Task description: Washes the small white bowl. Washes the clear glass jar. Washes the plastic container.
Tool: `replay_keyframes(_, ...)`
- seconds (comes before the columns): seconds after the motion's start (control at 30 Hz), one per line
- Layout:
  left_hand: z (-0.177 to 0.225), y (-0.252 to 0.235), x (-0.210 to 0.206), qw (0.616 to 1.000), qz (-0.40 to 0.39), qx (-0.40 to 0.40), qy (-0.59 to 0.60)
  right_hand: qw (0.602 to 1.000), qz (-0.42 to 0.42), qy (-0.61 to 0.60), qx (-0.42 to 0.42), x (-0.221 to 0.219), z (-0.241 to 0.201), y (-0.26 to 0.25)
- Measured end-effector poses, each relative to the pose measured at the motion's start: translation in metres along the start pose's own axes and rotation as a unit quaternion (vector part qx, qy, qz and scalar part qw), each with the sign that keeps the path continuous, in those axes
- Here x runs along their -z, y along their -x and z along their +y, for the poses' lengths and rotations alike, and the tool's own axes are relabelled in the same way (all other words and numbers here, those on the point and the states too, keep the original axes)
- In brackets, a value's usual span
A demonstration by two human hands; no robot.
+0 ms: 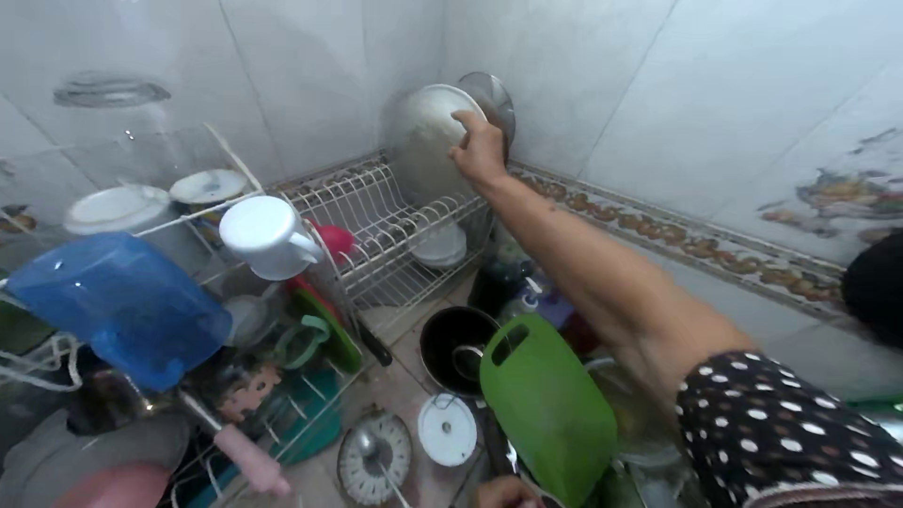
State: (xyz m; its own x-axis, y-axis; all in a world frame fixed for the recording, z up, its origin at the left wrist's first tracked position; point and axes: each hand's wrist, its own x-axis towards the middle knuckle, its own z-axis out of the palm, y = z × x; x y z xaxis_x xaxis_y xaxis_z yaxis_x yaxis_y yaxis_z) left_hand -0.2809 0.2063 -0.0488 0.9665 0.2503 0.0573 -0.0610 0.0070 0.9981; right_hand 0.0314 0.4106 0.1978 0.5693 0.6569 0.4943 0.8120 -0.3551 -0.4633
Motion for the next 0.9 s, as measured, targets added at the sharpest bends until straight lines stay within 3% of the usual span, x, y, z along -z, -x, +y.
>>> replay_keyframes(0.23,0.001,0.004,-0.004,0.999,-0.003,0.024,0.036,0.996,-0.076,0.032,0.034,0.035,0.008,0.028)
replay_keyframes(0.4,0.006,0.001,-0.007,0.998,0.016,0.049,0.020,0.989,-0.136,0.042,0.043,0.090,0.016,0.086)
replay_keyframes(0.7,0.009,-0.008,-0.033,0.998,0.015,0.059,-0.015,0.969,-0.243,-0.016,0.038,0.206,0.078,0.269)
replay_keyframes(0.9,0.005,-0.016,-0.077,0.994,-0.016,0.108,-0.028,0.975,-0.222,-0.008,-0.016,0.260,0.134,0.413)
